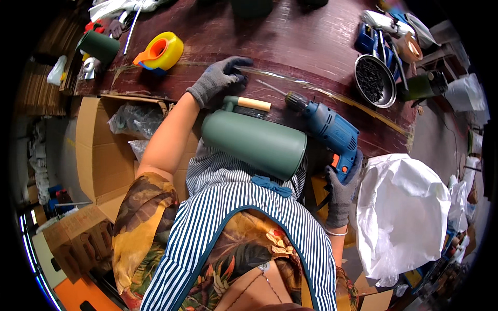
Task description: The person attaches a wooden handle to a green pitcher using a power drill and then wraps the pitcher in plastic before placing it into a cardboard box.
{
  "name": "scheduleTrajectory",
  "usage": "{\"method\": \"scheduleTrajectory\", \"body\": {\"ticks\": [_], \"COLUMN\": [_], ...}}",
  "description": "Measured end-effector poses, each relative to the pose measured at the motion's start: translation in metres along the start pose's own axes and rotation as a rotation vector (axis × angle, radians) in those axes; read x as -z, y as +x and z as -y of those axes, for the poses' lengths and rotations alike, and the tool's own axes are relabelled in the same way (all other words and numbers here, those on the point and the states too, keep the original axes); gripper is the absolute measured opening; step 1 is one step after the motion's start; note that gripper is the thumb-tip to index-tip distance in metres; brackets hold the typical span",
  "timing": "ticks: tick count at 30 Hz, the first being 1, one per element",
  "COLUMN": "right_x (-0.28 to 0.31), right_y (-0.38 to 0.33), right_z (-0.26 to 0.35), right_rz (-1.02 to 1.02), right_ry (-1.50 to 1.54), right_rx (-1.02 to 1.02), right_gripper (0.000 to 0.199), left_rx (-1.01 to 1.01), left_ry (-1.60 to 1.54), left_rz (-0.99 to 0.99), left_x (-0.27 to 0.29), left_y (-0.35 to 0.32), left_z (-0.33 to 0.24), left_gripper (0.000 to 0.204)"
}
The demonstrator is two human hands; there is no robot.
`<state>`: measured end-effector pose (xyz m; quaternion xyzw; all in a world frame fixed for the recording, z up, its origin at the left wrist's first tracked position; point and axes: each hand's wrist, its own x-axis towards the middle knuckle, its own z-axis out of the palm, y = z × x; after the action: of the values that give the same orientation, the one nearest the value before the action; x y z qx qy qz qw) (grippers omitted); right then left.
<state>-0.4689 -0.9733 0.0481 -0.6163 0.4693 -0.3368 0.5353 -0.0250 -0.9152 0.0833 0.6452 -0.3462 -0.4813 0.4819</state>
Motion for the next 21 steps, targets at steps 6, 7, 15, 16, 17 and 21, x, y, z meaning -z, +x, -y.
{"method": "scheduleTrajectory", "body": {"ticks": [6,7,15,16,17,21], "right_x": [-0.003,-0.005,-0.008,-0.008,-0.008,0.005], "right_y": [0.001,0.0,-0.002,-0.002,-0.002,0.001], "right_z": [0.015,0.018,0.023,0.023,0.024,0.023], "right_rz": [-0.004,0.003,-0.005,-0.005,-0.006,0.106], "right_ry": [-0.143,-0.112,-0.169,-0.183,-0.197,0.013], "right_rx": [-0.016,-0.024,0.027,0.028,0.029,-0.198], "right_gripper": [0.096,0.096,0.094,0.094,0.094,0.082], "left_rx": [0.148,0.154,-0.141,-0.301,-0.462,-0.324], "left_ry": [0.093,0.068,0.442,0.683,0.924,0.86], "left_rz": [0.026,0.037,-0.019,-0.057,-0.094,0.019], "left_x": [-0.015,-0.015,-0.019,-0.019,-0.019,-0.011], "left_y": [-0.002,0.001,0.008,0.01,0.011,0.022], "left_z": [0.001,0.001,0.006,0.008,0.009,0.008], "left_gripper": [0.038,0.038,0.037,0.038,0.039,0.042]}}
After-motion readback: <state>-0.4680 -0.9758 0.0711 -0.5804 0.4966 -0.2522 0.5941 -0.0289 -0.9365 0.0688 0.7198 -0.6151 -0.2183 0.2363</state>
